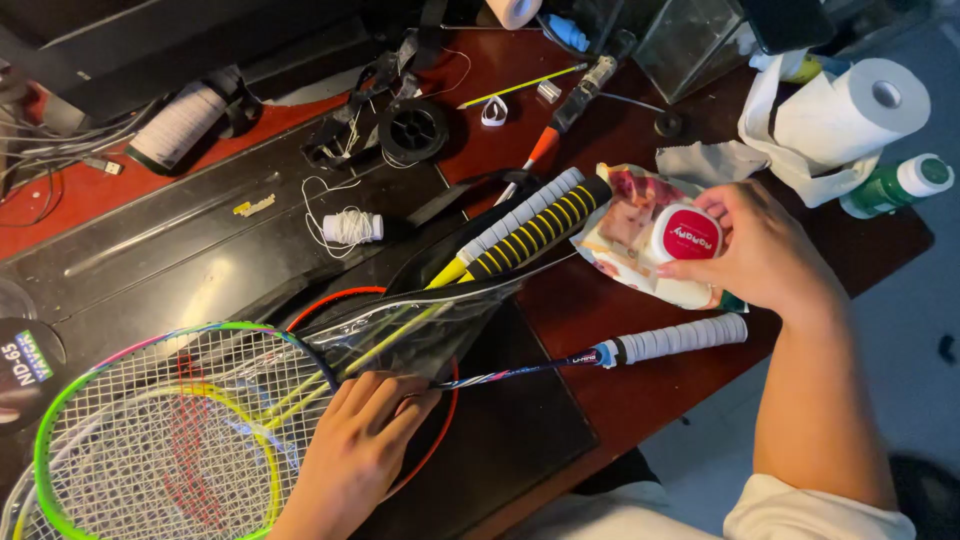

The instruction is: The recorder is cleaning multiple badminton rackets, specifically focusing on the grips and frames, using wet wipes and a cleaning solution.

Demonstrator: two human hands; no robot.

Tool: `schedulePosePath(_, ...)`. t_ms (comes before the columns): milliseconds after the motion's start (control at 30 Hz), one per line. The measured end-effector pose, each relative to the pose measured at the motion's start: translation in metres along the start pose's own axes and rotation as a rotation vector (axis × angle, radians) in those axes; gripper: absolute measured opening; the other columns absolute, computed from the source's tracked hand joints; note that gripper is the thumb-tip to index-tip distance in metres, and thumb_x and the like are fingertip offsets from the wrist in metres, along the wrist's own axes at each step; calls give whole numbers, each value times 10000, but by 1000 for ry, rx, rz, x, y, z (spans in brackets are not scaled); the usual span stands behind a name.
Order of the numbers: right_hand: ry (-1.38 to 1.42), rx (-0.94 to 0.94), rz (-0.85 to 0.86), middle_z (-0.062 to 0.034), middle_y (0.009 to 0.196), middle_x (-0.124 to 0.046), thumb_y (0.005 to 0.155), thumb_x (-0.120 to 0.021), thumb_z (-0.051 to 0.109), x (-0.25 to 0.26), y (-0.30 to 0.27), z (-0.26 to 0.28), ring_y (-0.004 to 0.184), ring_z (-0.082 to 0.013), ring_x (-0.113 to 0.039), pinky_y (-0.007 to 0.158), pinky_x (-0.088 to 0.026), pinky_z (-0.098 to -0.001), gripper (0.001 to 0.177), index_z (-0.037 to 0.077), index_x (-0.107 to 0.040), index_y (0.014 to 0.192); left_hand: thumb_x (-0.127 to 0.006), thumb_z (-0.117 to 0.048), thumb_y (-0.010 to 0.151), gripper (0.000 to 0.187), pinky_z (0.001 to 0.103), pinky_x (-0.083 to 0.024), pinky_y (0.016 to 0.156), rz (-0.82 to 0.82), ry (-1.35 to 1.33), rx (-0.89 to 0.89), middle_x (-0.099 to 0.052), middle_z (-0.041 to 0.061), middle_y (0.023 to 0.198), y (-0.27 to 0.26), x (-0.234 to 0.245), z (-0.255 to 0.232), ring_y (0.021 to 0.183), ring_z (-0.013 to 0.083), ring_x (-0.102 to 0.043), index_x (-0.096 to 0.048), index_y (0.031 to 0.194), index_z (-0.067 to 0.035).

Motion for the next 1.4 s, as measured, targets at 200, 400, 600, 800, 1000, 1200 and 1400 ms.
schedulePosePath(200, -211, 117, -124, -167, 1109, -633, 531, -988, 375, 3, -9, 13, 1066, -366, -645, 883, -544, -482, 793, 17, -605, 1125, -678, -28, 637, 477, 401, -509, 866, -7, -20, 13, -658, 80, 1142, 0, -1, 4, 998, 280, -628, -696, 1114, -24)
schedulePosePath(400, -207, 74, -145, -195, 1132, -635, 511, -979, 394, 2, -10, 13, 1048, -404, -647, 858, -540, -503, 872, 14, -560, 1174, -682, -20, 650, 456, 403, -511, 866, -14, -12, 28, -656, 73, 1125, -3, -6, 7, 993, 284, -626, -699, 1105, -36)
schedulePosePath(600, -233, 43, -166, -220, 1122, -643, 662, -966, 384, 0, -27, 26, 1016, -442, -651, 837, -545, -516, 757, 9, -547, 1168, -691, -17, 636, 456, 409, -508, 856, -22, -20, 45, -657, 78, 1110, 0, -3, 4, 984, 285, -628, -701, 1092, -31)
schedulePosePath(800, -95, 303, -228, -188, 1271, -631, 743, -862, 276, 8, -53, 57, 1137, -415, -654, 884, -560, -471, 558, 21, -598, 1163, -685, 13, 610, 474, 410, -523, 859, -21, -29, 43, -663, 80, 1110, -2, -7, 5, 976, 285, -631, -702, 1082, -28)
schedulePosePath(1000, 120, 265, 14, -102, 1023, -746, 862, -775, 247, 0, -64, 47, 892, -280, -749, 758, -588, -373, 297, 39, -753, 1073, -688, 21, 633, 462, 405, -526, 832, -38, -11, 66, -667, 68, 1096, -7, -13, 9, 942, 280, -627, -713, 1089, -48)
schedulePosePath(1200, 21, 242, -163, -175, 919, -730, 903, -706, 138, 9, -31, 24, 782, -337, -732, 696, -581, -399, 194, -10, -735, 1024, -705, 21, 642, 438, 392, -529, 828, -40, -1, 74, -675, 61, 1078, -1, -8, 5, 921, 266, -630, -721, 1075, -44)
schedulePosePath(1400, -293, 246, -99, -198, 851, -706, 899, -725, 175, -6, 1, 14, 796, -392, -690, 732, -565, -475, 172, 15, -736, 837, -709, 7, 634, 441, 393, -530, 848, -33, -8, 72, -671, 60, 1076, 1, -8, 4, 949, 267, -639, -717, 1071, -49)
Point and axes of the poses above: each hand's wrist, its own y-axis towards the middle knuckle, its own x-axis out of the back of the hand, z = x × y, the point moved 7 cm from there along y, towards the middle knuckle
